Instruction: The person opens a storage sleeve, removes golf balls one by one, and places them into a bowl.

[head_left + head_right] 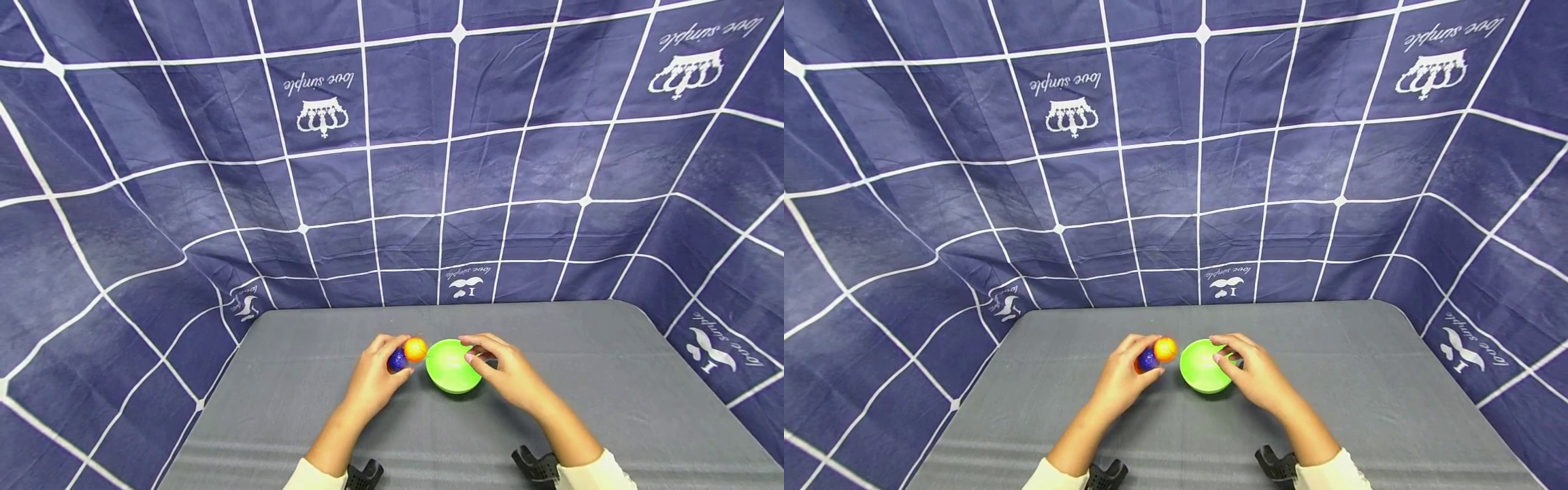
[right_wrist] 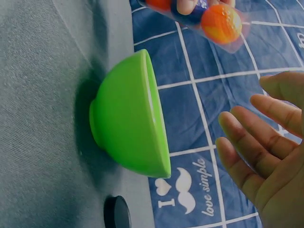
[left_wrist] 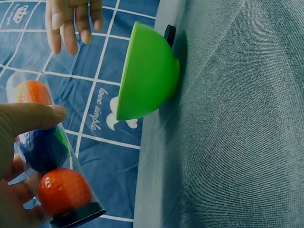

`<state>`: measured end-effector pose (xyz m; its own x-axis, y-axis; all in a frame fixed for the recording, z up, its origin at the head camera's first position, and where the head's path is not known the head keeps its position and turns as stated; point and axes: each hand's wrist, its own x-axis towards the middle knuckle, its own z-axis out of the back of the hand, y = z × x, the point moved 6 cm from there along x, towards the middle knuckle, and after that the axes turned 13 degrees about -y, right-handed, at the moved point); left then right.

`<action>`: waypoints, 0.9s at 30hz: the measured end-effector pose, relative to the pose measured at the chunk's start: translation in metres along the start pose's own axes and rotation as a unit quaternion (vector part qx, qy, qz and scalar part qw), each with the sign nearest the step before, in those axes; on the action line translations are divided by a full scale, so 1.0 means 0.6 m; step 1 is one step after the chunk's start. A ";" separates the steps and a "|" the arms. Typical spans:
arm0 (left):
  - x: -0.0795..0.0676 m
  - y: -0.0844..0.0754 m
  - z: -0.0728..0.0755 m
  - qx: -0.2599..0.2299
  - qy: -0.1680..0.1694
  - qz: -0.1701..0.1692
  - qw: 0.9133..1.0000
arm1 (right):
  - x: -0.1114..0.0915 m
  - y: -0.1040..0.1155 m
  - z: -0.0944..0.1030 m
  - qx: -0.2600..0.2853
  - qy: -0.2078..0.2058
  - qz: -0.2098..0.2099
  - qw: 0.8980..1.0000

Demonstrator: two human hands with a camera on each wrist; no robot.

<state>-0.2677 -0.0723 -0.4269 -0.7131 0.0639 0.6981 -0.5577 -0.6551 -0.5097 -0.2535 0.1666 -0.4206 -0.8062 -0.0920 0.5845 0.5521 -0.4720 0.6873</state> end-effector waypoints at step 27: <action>-0.006 -0.038 -0.011 0.104 0.019 -0.114 0.988 | -0.021 0.007 -0.063 0.071 0.043 -0.057 0.995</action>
<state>-0.2551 -0.0523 -0.4211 -0.5969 0.2523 0.7617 -0.6082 -0.7614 -0.2245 -0.2493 0.1329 -0.4414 -0.8773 -0.1229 0.4638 0.4753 -0.3562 0.8045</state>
